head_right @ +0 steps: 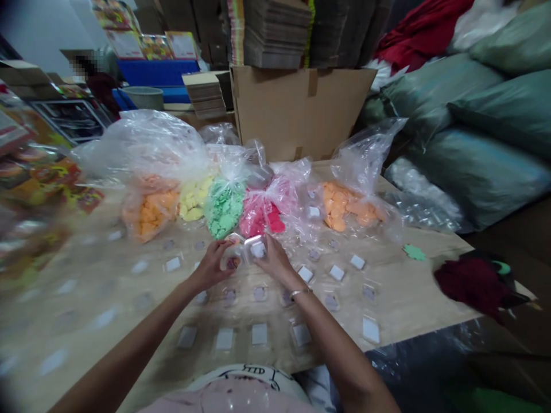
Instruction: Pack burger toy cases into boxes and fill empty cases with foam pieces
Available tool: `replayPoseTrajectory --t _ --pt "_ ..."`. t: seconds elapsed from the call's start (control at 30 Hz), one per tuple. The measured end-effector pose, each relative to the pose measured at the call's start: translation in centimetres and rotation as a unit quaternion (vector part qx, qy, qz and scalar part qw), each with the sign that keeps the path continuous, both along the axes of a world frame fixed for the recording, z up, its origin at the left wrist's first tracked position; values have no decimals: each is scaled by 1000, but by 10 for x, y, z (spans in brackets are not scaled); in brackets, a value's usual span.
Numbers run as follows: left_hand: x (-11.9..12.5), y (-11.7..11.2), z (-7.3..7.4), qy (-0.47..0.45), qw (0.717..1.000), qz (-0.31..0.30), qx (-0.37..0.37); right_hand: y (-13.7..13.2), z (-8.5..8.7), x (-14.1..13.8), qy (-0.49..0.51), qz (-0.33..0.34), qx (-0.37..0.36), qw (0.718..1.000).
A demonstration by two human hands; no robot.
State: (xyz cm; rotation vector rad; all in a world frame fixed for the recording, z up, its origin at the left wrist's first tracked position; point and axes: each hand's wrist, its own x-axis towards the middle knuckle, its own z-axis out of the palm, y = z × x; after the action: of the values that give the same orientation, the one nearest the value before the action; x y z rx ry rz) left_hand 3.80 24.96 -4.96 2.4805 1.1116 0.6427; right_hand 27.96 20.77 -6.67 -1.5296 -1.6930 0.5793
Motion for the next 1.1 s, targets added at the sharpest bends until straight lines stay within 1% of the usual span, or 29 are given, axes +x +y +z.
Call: replayPoseTrajectory --t 0.07,0.13,0.23,0.33,0.43,0.47,0.5,0.53,0.57,0.6,0.63,0.67,0.7,0.73,0.77,0.8,0.83,0.87,0.9,0.93,0.97,1.0,1.03,1.1 --pt "-1 2 -2 28 999 -17 -5 14 -3 -3 -28 4 -18 999" --pt "-1 3 -5 44 999 -14 -12 23 -5 -4 -38 -7 -34 999" --pt "-3 3 -6 36 999 -12 -14 30 -2 -1 -34 -18 -55 998" --pt "-9 -1 -4 16 1000 -8 4 29 10 6 -6 -17 -56 998" --pt "-18 -13 3 -4 1000 5 21 19 33 7 93 34 -52 994" --pt "-21 -21 7 -17 999 25 30 12 42 4 128 50 -48 989" --pt "-23 -30 11 -38 997 59 39 4 51 -2 155 59 -37 985" --pt "-25 -41 16 -73 991 102 39 -6 59 -10 169 60 -20 984" --pt "-26 -53 20 -127 980 150 21 -18 65 -20 168 56 6 984" --pt "-26 -65 25 -198 961 191 -24 -30 70 -32 153 57 38 986" --pt "-25 -77 29 -278 931 214 -100 -43 73 -45 126 73 73 987" --pt "-24 -88 32 -358 887 213 -200 -56 74 -58 90 108 106 984" --pt "-23 -98 35 -424 828 194 -312 -68 74 -71 49 159 135 977" --pt "-22 -106 37 -470 759 166 -420 -79 74 -82 7 217 157 963" --pt "-21 -113 39 -495 689 138 -512 -89 74 -90 -29 272 169 947" --pt "-21 -117 40 -507 627 116 -580 -96 74 -96 -49 312 170 933" --pt "-22 -121 40 -516 581 106 -621 -102 74 -100 -47 323 164 931" --pt "-22 -124 40 -524 552 102 -640 -105 75 -102 -26 300 151 941" --pt "-22 -125 40 -533 542 100 -642 -107 75 -101 8 250 130 959" --pt "-22 -127 39 -541 544 101 -633 -106 75 -100 43 185 100 977" --pt "-21 -128 39 -544 553 104 -622 -105 74 -98 73 120 61 988" --pt "-20 -129 38 -543 562 107 -615 -103 72 -96 93 66 17 993" --pt "-18 -129 38 -540 567 108 -613 -101 69 -94 103 35 -28 994" --pt "-13 -130 37 -538 567 107 -614 -98 62 -92 111 25 -92 989"
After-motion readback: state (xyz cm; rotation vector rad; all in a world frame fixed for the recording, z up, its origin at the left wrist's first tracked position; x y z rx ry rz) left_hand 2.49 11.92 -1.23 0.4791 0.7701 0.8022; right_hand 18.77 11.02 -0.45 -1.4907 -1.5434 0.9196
